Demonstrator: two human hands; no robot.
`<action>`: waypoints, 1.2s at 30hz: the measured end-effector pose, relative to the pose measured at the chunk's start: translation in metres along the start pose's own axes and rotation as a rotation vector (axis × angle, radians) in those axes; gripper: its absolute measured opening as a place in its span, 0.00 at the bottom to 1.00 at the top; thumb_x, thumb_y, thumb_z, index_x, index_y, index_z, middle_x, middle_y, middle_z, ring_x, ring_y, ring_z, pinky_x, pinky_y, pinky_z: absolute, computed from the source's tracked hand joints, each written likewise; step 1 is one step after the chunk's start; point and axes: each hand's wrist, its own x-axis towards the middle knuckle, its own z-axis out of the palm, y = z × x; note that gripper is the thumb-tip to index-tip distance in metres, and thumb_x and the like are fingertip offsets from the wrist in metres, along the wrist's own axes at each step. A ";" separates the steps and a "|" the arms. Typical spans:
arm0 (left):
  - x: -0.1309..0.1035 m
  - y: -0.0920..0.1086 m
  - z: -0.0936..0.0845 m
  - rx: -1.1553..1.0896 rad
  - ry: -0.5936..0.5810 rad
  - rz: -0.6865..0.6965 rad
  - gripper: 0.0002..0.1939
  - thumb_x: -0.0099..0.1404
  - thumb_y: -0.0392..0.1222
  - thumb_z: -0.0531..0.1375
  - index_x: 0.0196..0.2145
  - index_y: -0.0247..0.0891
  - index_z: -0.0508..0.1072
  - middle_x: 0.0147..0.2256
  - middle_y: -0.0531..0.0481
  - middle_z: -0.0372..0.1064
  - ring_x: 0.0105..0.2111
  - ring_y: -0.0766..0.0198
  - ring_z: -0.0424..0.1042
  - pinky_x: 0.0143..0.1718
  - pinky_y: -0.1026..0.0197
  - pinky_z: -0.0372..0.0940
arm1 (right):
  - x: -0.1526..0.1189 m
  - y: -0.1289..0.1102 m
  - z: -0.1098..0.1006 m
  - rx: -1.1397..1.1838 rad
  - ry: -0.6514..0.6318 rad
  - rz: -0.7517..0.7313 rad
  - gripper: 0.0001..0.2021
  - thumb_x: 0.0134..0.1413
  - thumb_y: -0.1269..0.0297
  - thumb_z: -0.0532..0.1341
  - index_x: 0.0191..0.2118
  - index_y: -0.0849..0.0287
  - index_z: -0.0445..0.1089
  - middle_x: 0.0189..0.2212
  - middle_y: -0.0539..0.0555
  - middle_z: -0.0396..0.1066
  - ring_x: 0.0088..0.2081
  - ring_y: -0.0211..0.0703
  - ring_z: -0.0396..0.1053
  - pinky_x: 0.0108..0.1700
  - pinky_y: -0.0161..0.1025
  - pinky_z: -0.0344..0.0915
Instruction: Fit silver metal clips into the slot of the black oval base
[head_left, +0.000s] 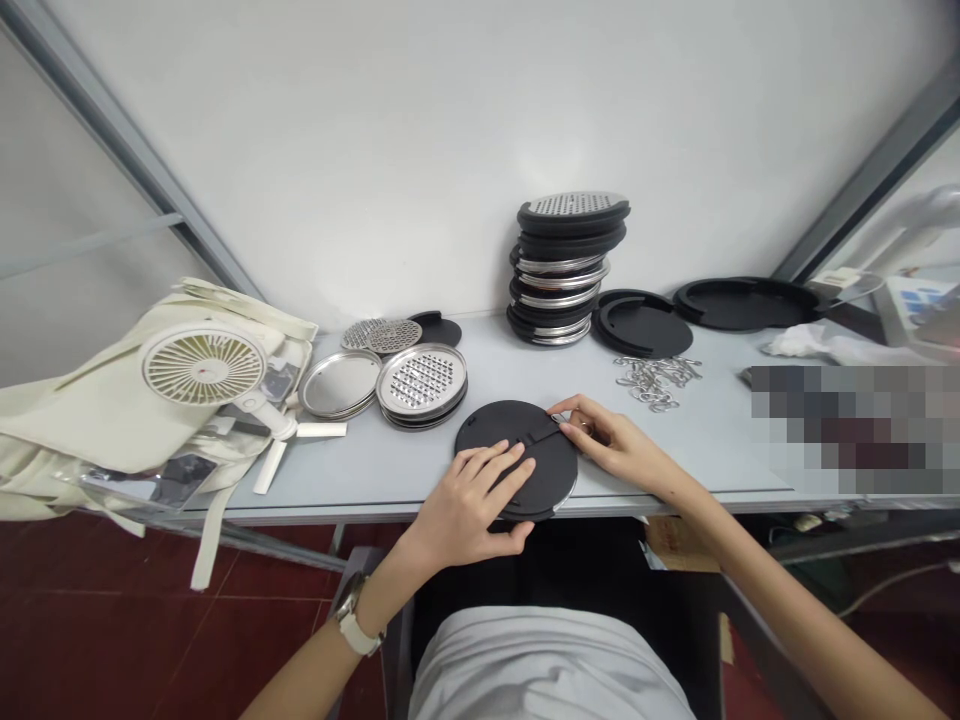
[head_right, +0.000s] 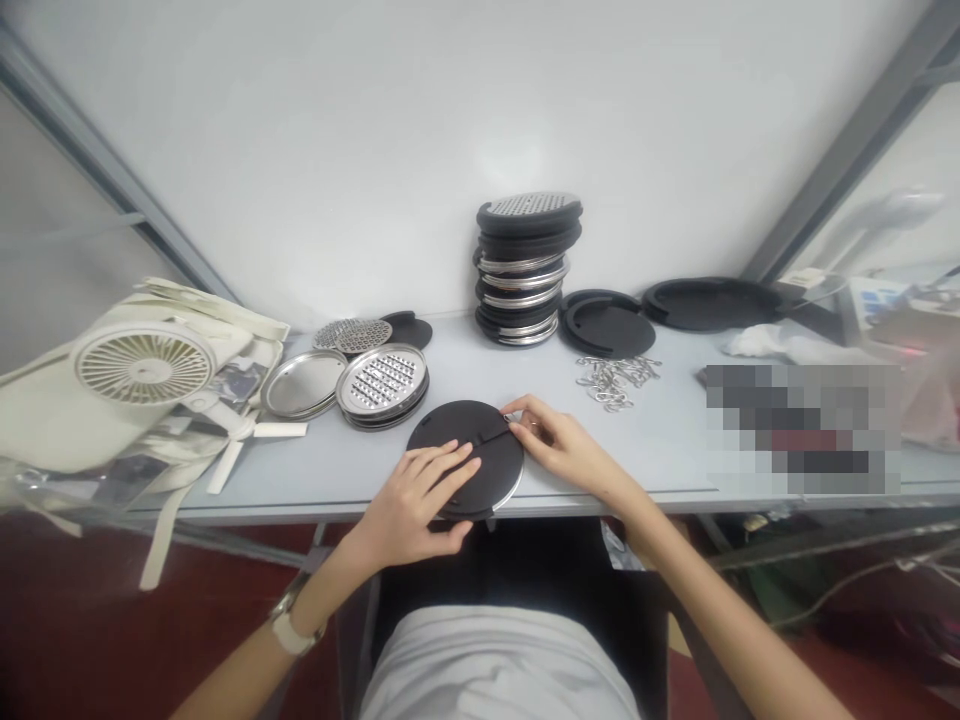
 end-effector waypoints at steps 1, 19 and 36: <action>0.000 0.000 0.000 -0.001 0.000 0.002 0.31 0.61 0.46 0.55 0.60 0.35 0.58 0.59 0.40 0.59 0.60 0.50 0.56 0.56 0.48 0.57 | 0.000 0.000 0.000 0.001 0.002 0.001 0.17 0.61 0.50 0.52 0.48 0.55 0.65 0.23 0.46 0.61 0.23 0.38 0.57 0.27 0.35 0.57; -0.001 0.000 0.001 -0.012 -0.003 0.001 0.30 0.62 0.47 0.54 0.60 0.34 0.59 0.59 0.42 0.58 0.61 0.51 0.54 0.57 0.49 0.55 | 0.000 -0.002 -0.001 0.004 0.019 0.012 0.16 0.61 0.49 0.51 0.44 0.54 0.65 0.20 0.46 0.60 0.22 0.38 0.55 0.26 0.35 0.54; 0.000 -0.001 0.000 -0.004 0.001 0.005 0.30 0.62 0.46 0.55 0.60 0.34 0.59 0.59 0.41 0.59 0.61 0.51 0.55 0.57 0.49 0.56 | 0.001 0.008 0.002 0.069 0.079 -0.020 0.11 0.62 0.54 0.54 0.38 0.56 0.65 0.30 0.51 0.68 0.31 0.40 0.65 0.34 0.36 0.63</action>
